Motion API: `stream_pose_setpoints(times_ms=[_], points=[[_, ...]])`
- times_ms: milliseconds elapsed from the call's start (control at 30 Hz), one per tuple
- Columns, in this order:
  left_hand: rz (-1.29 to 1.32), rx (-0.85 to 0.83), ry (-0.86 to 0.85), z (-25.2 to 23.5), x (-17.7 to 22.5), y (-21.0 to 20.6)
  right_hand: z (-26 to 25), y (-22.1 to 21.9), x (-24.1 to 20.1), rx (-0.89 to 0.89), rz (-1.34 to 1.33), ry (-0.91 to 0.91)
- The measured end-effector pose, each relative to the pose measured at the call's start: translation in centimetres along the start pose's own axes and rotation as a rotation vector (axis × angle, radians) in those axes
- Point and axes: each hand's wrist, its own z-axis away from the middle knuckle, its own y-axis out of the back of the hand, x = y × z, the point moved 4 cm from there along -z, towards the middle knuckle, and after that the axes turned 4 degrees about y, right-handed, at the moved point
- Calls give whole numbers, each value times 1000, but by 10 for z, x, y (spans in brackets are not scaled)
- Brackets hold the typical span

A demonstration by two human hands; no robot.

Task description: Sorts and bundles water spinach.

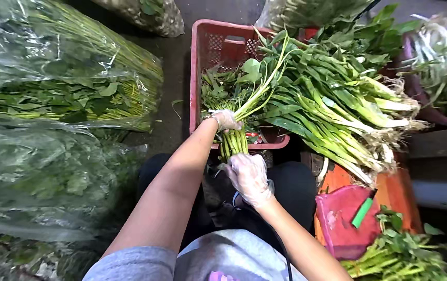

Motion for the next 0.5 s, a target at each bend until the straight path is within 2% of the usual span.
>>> stream_pose_setpoints(times_ms=[67, 100, 167, 267, 400, 500], points=[[-16, 0, 6, 0, 0, 1, -3, 2, -5, 3, 7, 26], [-24, 3, 15, 2, 1, 0, -10, 1, -14, -37, 17, 22], [-34, 0, 19, 6, 2, 0, -23, -5, -32, -230, 32, -2], [-15, 23, 15, 2, 0, 0, -16, -15, -39, -294, 101, 76], [-15, 29, 24, 2, -2, -1, 23, -3, -15, -14, 122, 198], [17, 27, 1, 2, -2, -2, 33, -6, -15, 122, 109, 102]])
